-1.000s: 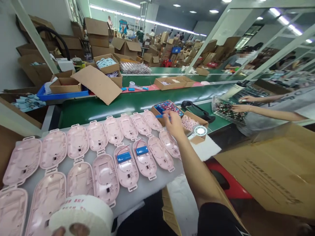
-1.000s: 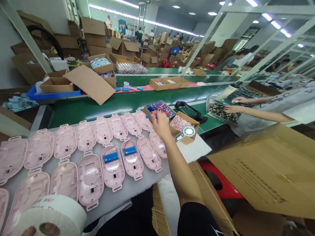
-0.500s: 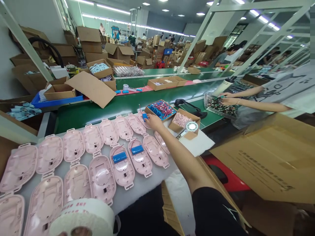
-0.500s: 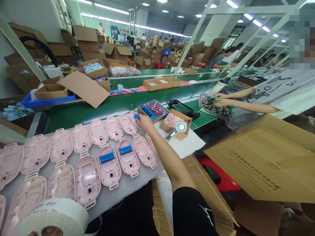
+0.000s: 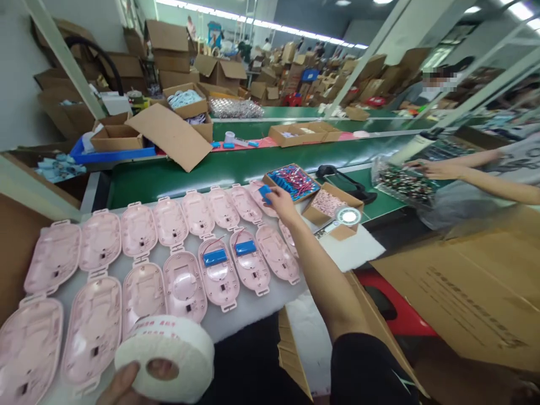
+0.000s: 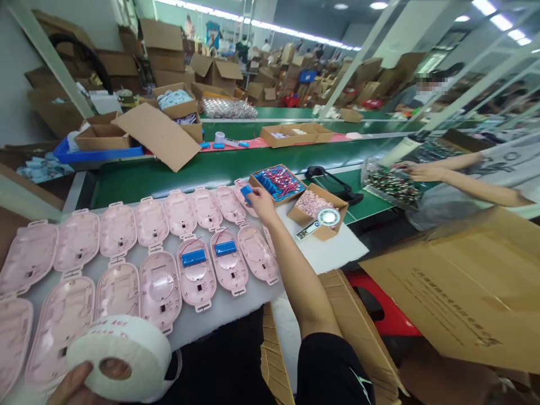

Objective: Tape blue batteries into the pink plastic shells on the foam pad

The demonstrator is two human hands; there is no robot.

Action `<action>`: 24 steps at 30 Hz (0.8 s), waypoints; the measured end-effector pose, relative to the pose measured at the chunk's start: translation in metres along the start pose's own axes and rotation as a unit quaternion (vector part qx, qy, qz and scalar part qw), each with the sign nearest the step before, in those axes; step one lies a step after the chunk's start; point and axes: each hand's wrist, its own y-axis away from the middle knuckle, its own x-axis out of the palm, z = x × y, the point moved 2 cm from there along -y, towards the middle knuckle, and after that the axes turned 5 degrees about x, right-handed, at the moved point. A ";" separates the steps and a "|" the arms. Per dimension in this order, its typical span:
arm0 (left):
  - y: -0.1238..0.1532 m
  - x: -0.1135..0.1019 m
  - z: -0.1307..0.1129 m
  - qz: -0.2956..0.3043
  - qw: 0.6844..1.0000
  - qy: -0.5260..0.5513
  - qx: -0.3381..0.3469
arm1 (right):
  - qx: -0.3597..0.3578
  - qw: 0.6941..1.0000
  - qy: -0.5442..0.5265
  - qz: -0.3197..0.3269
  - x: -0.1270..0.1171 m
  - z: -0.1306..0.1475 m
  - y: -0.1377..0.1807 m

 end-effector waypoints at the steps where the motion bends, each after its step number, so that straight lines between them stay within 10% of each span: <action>1: 0.002 0.006 0.000 -0.028 0.999 0.020 0.008 | -0.007 0.996 -0.088 0.022 0.002 0.003 0.018; 4: 0.002 0.035 -0.009 0.009 0.998 0.046 0.053 | -0.021 0.903 -0.411 0.126 0.010 0.015 0.081; 7: -0.003 0.063 -0.023 0.109 0.991 0.053 0.059 | -0.011 0.831 -0.512 0.217 0.021 0.029 0.148; 13: -0.007 0.064 -0.025 0.116 0.988 0.073 0.069 | -0.035 0.825 -0.481 0.293 0.047 0.036 0.229; 24: -0.006 0.073 -0.025 0.152 0.987 -0.003 0.053 | -0.203 0.845 -0.391 0.302 0.044 0.045 0.241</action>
